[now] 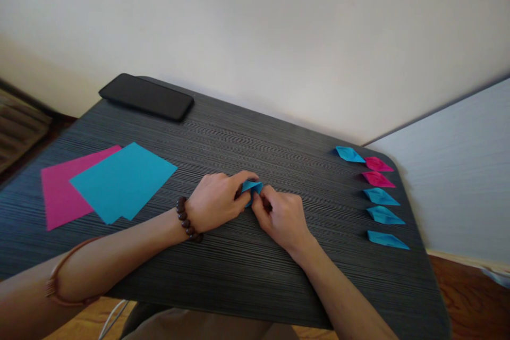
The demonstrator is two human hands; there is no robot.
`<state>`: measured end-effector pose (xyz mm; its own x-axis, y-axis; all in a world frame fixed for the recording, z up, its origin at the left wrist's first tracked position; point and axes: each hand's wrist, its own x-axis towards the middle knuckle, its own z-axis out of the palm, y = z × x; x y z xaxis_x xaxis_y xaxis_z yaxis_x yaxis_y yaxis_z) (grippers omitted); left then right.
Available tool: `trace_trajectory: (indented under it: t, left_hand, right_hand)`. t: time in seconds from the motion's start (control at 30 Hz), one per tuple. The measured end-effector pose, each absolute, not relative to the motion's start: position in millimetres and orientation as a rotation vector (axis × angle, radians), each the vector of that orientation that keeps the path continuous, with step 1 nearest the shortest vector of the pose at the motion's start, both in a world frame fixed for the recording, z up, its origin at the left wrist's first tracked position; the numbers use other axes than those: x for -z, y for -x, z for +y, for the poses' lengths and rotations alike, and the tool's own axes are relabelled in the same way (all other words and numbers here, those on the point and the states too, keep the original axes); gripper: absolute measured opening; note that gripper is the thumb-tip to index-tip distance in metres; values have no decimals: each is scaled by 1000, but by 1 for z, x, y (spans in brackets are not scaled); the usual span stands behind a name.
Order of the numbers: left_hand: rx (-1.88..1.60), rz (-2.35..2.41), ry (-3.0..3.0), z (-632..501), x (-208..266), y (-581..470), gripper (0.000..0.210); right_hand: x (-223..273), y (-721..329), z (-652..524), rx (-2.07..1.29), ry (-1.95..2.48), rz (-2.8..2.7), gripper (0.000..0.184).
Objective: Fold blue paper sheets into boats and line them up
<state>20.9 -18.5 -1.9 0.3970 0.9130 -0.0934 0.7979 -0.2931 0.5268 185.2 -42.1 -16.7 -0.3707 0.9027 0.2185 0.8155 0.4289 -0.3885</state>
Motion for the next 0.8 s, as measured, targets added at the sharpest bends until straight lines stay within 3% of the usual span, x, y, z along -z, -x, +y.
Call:
trace_trajectory:
  t: [0.23,0.37,0.47,0.63,0.8]
  left_hand:
    - [-353,1379,-2099,-15,1,-17,36]
    - [-472,1199,-1884,-10,0,-12,38]
    - [-491,1045,-1646,-8,-1,-11,44]
    - [-435,956,-1382,-3,2,-7,56]
    - [-425,890,-1136,4,-3,-4,52]
  right_hand:
    - [16,-187,-42,-125,1435,-2240,24]
    - [18,-187,-41,-287,1488,-2089,8]
    - [20,-189,-40,-403,1406,-1995,24]
    - [23,-192,-39,-393,1234,-1966,20]
    - [21,-194,-38,-409,1195,-1952,21]
